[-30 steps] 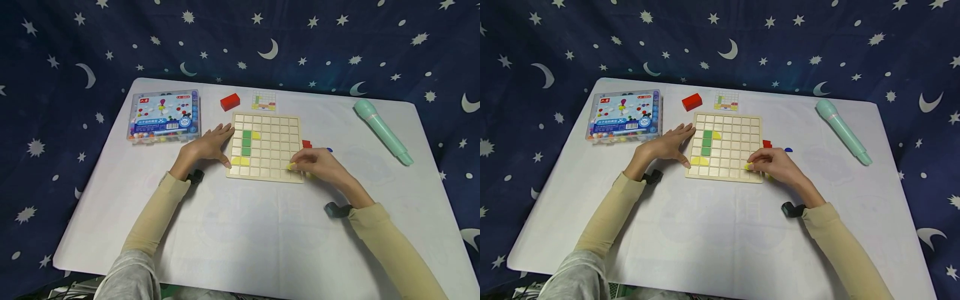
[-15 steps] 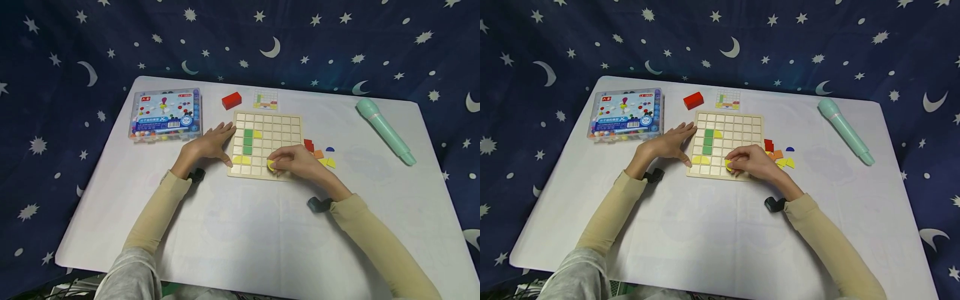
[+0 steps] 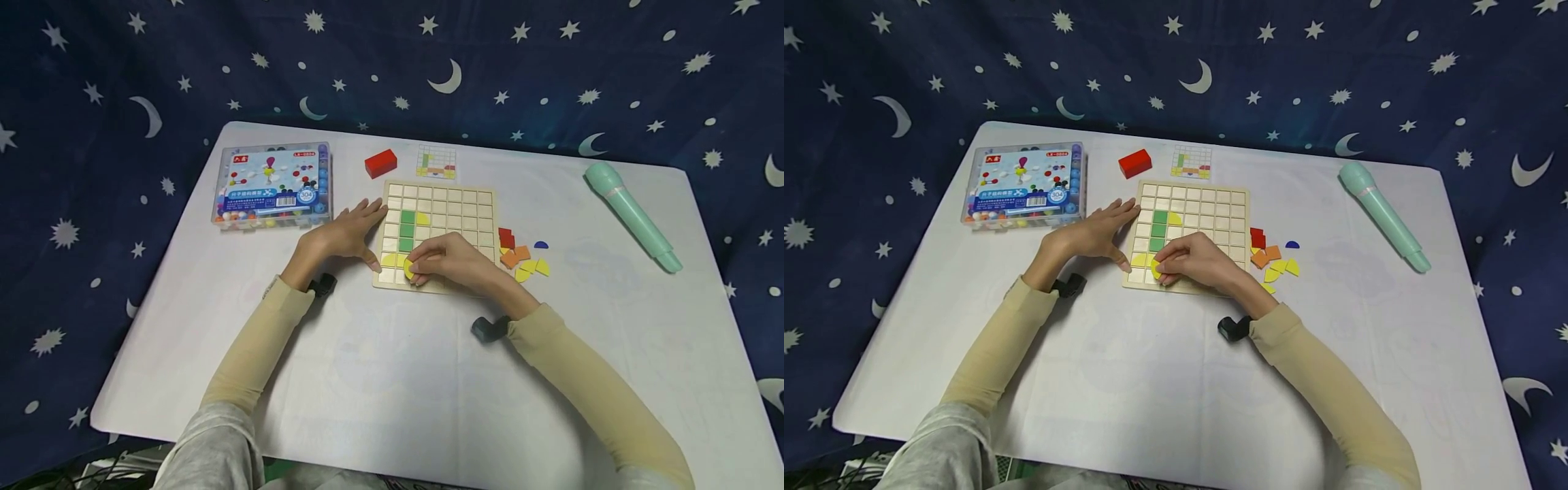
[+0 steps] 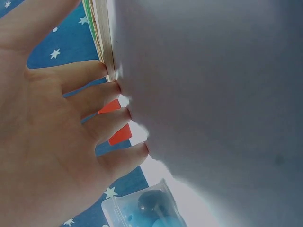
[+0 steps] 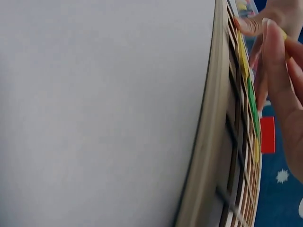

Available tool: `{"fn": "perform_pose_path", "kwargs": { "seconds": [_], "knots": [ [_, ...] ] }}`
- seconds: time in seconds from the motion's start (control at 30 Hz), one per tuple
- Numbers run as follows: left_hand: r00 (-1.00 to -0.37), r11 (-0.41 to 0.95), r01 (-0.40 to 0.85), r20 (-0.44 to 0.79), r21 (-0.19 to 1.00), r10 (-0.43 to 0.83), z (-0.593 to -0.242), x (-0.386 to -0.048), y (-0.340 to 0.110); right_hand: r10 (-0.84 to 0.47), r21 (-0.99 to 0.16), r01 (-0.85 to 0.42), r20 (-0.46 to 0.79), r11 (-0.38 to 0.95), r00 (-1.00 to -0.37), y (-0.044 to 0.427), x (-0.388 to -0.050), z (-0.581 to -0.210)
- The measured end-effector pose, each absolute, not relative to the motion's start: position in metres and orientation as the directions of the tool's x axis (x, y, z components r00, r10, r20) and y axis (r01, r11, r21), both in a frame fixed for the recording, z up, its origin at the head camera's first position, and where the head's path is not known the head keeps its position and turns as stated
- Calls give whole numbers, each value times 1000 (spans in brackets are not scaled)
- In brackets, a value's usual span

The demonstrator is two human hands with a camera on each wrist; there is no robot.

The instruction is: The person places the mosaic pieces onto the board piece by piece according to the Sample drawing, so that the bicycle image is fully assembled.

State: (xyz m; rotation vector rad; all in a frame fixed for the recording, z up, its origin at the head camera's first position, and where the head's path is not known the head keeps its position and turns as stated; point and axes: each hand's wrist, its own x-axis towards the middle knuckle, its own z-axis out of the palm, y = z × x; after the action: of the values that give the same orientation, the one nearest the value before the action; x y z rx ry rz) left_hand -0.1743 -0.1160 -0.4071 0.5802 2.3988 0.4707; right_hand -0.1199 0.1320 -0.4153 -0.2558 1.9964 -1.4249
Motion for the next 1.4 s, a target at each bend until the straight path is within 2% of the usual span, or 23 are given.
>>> {"fn": "perform_pose_path", "kwargs": {
  "seconds": [0.47,0.7,1.1,1.4],
  "knots": [
    [-703,831,293,-483,472,522,-406,-175,-117,-459,-873,206,-418,443,-784,91,-120,-413],
    [-704,827,303,-474,474,530,-408,-175,-118,-470,-852,77,-359,518,-807,82,-117,-416],
    [-707,829,294,-475,476,524,-407,-175,-118,-451,-740,-147,-228,656,-863,75,-112,-416],
    [-709,830,293,-475,475,522,-408,-175,-118,-490,-700,-238,-181,674,-853,72,-112,-418]
  ]
}}
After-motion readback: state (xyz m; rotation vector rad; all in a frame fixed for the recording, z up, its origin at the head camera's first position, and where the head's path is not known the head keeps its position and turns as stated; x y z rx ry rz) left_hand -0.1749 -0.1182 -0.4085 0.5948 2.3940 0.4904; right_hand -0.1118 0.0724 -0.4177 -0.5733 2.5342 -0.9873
